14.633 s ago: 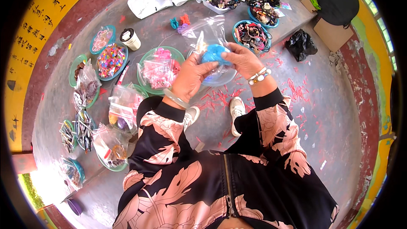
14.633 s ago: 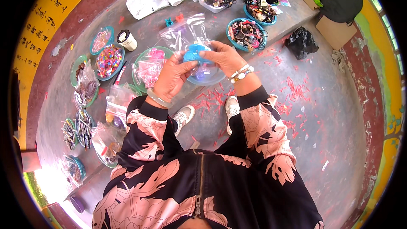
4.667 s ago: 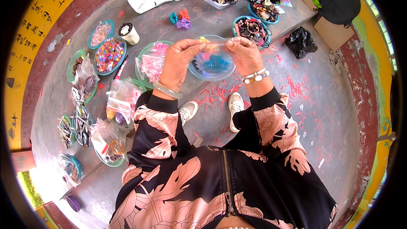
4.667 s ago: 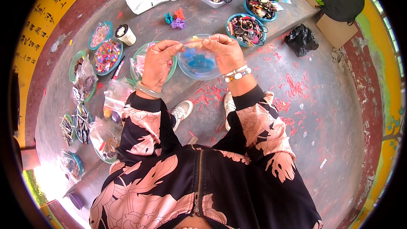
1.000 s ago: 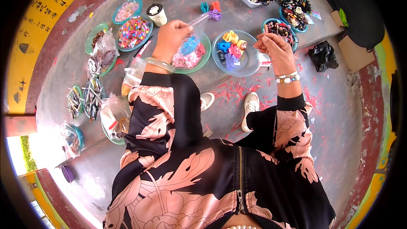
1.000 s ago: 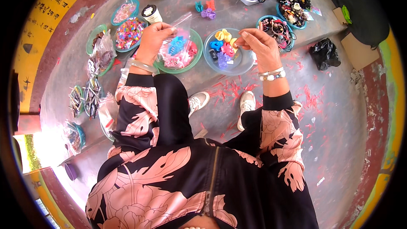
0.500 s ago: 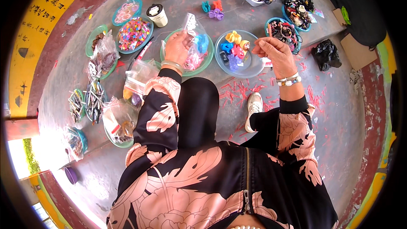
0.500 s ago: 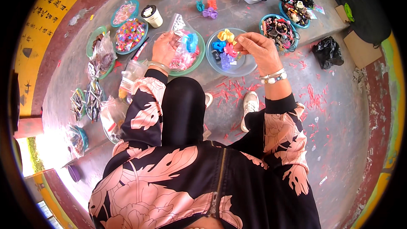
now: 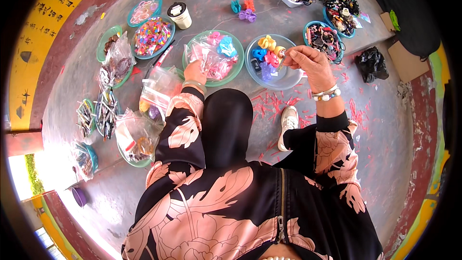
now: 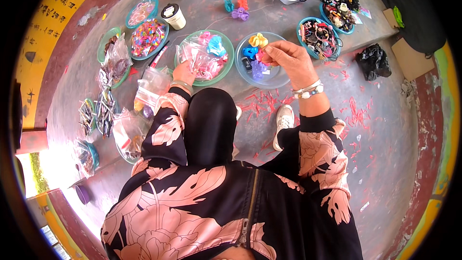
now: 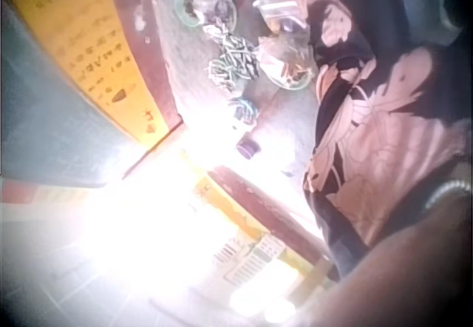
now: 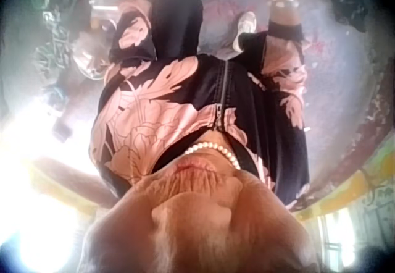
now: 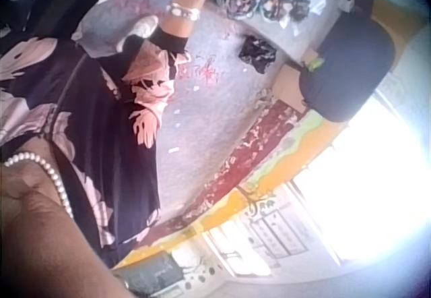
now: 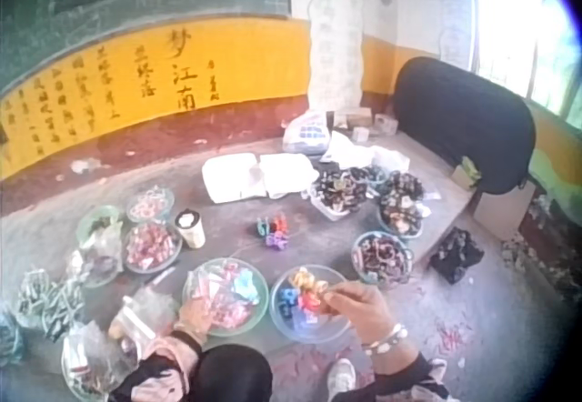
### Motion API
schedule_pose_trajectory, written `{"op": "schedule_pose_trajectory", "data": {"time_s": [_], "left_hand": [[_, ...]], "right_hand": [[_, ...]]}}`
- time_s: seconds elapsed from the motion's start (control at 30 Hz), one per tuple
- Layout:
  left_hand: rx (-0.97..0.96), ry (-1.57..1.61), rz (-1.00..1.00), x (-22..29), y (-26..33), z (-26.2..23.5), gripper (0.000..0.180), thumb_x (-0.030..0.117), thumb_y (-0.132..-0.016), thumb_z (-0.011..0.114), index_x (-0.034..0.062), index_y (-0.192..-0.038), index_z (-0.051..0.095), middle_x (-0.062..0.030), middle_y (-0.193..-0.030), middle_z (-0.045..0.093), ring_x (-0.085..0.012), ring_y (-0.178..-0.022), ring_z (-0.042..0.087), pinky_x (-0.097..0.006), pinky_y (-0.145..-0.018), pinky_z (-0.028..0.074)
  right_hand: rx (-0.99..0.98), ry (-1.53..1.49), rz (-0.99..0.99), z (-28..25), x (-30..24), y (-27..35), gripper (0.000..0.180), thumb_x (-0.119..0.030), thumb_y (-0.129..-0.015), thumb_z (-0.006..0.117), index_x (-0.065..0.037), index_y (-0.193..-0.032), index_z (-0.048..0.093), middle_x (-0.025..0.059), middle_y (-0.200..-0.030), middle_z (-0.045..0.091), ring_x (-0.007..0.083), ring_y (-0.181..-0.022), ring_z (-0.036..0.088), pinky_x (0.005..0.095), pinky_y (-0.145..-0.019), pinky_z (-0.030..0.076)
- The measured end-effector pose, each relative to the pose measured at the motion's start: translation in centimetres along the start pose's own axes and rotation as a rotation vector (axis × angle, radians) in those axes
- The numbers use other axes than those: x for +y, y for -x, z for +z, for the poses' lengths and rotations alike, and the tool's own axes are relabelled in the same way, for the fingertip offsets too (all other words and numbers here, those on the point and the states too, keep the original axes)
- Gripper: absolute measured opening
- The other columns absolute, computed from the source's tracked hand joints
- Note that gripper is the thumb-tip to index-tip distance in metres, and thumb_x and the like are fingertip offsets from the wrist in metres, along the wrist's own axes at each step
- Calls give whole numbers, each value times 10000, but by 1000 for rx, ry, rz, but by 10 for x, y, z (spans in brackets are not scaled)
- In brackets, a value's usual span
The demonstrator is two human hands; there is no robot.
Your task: The person sits on the floor and packs small colorful plastic toys into clear plastic bags. They pick up toys from bowls, place them into bags, and seal the bags by hand.
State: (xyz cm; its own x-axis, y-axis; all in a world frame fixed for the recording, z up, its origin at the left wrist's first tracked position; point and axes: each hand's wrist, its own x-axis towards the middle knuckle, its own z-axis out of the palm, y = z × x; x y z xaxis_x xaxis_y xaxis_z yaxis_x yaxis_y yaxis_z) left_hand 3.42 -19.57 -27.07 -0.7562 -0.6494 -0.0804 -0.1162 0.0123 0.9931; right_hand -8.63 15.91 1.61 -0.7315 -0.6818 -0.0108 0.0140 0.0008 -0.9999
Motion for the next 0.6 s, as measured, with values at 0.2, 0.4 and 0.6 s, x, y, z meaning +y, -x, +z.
{"op": "schedule_pose_trajectory", "data": {"time_s": [0.2, 0.4, 0.6], "left_hand": [[-43, 550, -311, 98, 42, 30, 106, 31, -834, 505, -8, -931, 491, -129, -890, 594, -235, -813, 614, -335, -701, 507], [-119, 71, -224, 97, 33, 1, 79, 38, -807, 529, 3, -878, 526, -106, -804, 614, -197, -731, 620, -289, -603, 504], [-37, -516, 4, 118, -3, 13, 140, 84, -733, 548, 15, -833, 616, -117, -753, 642, -208, -738, 626, -325, -624, 479]], "right_hand": [[50, 48, 23, -8, 1, 5, 195, -184, -858, 555, -14, -914, 633, 58, -780, 649, 99, -704, 585, 223, -647, 442], [11, 53, 41, -7, 6, 4, 199, -186, -864, 551, -13, -920, 633, 43, -771, 642, 87, -696, 571, 218, -648, 434], [14, 51, 76, -3, 8, 5, 210, -197, -865, 555, -11, -927, 633, 35, -763, 636, 79, -690, 556, 214, -647, 428]]}}
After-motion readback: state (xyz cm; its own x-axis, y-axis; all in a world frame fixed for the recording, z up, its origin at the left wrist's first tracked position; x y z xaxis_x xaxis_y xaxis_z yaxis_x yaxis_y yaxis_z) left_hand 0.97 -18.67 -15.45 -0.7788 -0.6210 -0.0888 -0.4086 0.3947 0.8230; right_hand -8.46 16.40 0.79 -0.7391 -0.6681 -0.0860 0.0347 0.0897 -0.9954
